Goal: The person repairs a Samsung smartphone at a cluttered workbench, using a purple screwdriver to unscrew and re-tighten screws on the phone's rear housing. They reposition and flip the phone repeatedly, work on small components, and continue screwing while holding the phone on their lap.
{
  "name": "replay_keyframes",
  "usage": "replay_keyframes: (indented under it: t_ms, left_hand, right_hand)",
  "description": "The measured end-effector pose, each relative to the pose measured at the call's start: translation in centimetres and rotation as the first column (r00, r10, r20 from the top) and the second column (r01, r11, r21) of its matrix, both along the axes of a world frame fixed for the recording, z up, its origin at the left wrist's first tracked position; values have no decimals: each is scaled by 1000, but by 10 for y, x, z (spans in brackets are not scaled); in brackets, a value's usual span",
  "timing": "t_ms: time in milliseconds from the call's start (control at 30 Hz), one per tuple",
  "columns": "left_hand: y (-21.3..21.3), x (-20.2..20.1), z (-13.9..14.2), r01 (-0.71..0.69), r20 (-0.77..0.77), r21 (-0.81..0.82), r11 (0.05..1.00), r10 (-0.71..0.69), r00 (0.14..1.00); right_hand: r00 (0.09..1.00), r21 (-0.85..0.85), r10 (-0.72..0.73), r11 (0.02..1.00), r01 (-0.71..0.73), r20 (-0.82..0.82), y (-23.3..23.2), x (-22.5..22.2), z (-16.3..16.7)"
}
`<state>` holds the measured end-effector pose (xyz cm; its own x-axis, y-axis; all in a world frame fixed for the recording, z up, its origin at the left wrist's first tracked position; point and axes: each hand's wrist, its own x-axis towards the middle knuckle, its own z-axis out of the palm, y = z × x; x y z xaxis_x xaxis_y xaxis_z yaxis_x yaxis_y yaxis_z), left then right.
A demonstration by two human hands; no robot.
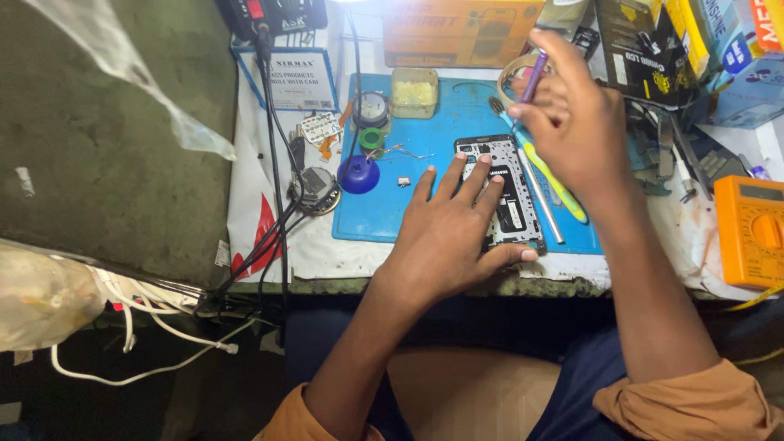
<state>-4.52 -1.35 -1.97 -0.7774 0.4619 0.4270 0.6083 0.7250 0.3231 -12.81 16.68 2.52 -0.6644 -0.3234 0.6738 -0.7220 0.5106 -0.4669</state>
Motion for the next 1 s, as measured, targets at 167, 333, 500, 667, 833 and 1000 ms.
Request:
replay_keyframes:
  t_ms: [167, 333, 500, 667, 833, 1000]
  left_hand:
    - [0, 0, 0, -9, 8, 2, 1000, 9, 1000]
    - [-1, 0, -1, -24, 4, 6, 1000, 24, 1000]
    - [0, 1, -1, -7, 12, 19, 1000, 6, 1000]
    - [-1, -1, -1, -11, 18, 10, 1000, 11, 1000]
    - [-1, -1, -3, -14, -1, 25, 1000, 14, 1000]
    - [1, 0, -4, -13, 24, 18, 1000, 13, 1000]
  right_hand:
    - [992, -27, -125, 992, 126, 36, -6, 2, 0]
    - [980, -96, -141, 983, 155, 142, -4, 3, -10]
    - [987, 202, -138, 972, 120, 79, -1, 0, -18]
    - [967, 107, -132, 988, 111, 216, 3, -4, -13]
    - [965, -91, -4, 995, 29, 263, -8, -11, -6]
    - [859, 311, -327, 927, 211, 393, -37, -30, -5]
